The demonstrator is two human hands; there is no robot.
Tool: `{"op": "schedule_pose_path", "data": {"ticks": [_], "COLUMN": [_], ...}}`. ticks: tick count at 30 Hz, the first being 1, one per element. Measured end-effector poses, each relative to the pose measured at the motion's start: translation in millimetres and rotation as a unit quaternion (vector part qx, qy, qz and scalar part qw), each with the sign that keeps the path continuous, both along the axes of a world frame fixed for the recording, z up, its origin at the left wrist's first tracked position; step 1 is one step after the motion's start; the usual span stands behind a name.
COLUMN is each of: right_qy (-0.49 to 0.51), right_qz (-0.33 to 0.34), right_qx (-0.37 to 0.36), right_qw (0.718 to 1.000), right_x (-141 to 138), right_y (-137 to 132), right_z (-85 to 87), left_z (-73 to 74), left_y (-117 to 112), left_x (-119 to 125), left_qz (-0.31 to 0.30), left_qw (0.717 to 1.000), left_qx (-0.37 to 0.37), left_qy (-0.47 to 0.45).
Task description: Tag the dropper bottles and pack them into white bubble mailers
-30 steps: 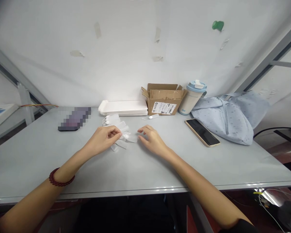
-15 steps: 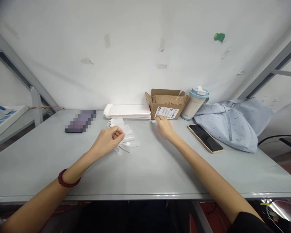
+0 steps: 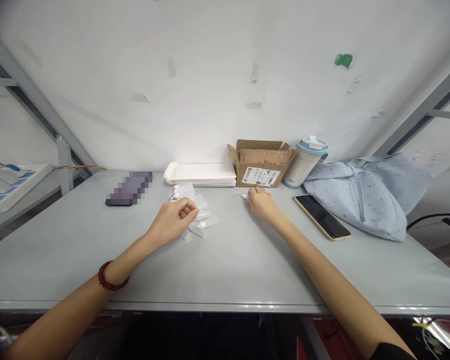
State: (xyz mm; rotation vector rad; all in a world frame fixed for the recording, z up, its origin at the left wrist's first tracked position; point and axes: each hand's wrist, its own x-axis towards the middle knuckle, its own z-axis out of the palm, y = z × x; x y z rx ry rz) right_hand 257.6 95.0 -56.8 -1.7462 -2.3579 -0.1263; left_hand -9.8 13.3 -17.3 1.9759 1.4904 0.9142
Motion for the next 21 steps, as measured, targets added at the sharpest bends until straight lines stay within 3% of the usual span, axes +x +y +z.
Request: {"op": "schedule_pose_path", "data": {"ticks": [5, 8, 11, 14, 17, 21], "right_qy": [0.061, 0.200, 0.262, 0.331, 0.438, 0.473], "right_qz": [0.031, 0.080, 0.127, 0.144, 0.138, 0.155], "right_qx": [-0.003, 0.031, 0.027, -0.044, -0.156, -0.200], "right_qw": [0.998, 0.976, 0.956, 0.932, 0.875, 0.844], "right_x": [0, -12, -27, -37, -43, -47], "right_y": [-20, -32, -47, -63, -75, -84], "right_z": [0.9, 10.5, 21.7, 31.8, 40.5, 46.7], "left_z": [2.1, 3.6, 4.6, 4.6, 3.0, 0.6], "left_y": [-3, -4, -4, -4, -3, -5], "left_x": [-1, -2, -1, -1, 0, 1], "left_qz": [-0.001, -0.001, -0.009, -0.018, -0.051, -0.093], "left_qw": [1.000, 1.000, 1.000, 0.999, 0.998, 0.996], "left_qx": [0.015, 0.017, 0.018, 0.019, 0.013, 0.006], "left_qy": [-0.015, -0.023, -0.023, -0.023, -0.019, 0.002]}}
